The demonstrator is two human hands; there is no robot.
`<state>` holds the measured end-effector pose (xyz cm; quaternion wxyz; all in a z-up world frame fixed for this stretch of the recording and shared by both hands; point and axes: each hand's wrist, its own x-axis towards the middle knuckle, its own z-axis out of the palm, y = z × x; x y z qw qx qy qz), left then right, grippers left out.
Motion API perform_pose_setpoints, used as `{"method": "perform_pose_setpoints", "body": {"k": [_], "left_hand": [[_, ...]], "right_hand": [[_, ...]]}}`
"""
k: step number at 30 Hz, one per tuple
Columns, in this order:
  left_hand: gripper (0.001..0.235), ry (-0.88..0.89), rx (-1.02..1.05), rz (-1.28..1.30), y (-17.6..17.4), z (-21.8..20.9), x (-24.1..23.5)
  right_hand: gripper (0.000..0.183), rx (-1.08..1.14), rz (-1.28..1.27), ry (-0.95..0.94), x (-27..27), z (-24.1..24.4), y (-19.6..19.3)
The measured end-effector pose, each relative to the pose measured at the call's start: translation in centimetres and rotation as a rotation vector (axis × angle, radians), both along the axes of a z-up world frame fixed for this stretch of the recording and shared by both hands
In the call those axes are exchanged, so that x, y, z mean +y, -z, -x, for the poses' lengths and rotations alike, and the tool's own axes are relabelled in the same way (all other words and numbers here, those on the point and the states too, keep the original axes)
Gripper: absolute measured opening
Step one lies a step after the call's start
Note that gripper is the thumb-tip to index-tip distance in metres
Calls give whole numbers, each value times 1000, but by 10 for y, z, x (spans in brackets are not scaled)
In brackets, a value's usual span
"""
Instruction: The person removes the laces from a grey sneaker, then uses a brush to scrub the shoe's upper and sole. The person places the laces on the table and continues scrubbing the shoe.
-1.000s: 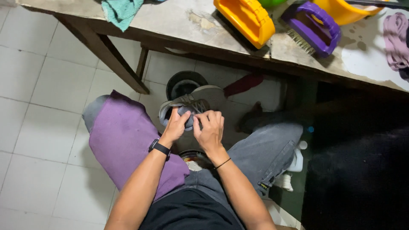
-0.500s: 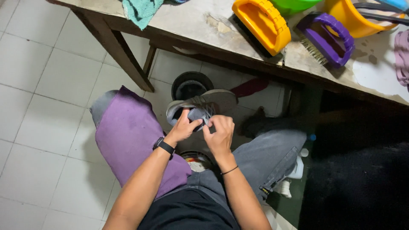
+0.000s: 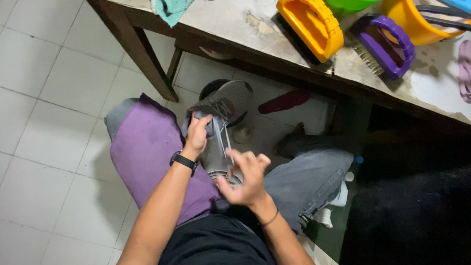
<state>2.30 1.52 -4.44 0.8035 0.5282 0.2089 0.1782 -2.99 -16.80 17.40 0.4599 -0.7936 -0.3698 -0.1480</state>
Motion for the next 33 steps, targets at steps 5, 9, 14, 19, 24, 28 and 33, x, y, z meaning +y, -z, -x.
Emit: {"method": "perform_pose_setpoints", "body": {"k": [5, 9, 14, 19, 24, 28, 33], "left_hand": [[13, -261, 143, 498, -21, -2, 4], [28, -188, 67, 452, -33, -8, 7], [40, 68, 100, -53, -36, 7, -16], [40, 255, 132, -345, -78, 20, -29], [69, 256, 367, -486, -65, 18, -21], [61, 200, 440, -334, -118, 8, -10], [88, 17, 466, -107, -119, -1, 5]], "right_hand": [[38, 15, -165, -175, -18, 38, -47], [32, 58, -301, -388, -18, 39, -79], [10, 67, 86, -16, -1, -19, -9], [25, -30, 203, 364, 13, -52, 66], [20, -27, 154, 180, 14, -48, 50], [36, -140, 60, -108, 10, -34, 15], [62, 52, 237, -333, 3, 26, -8]]}}
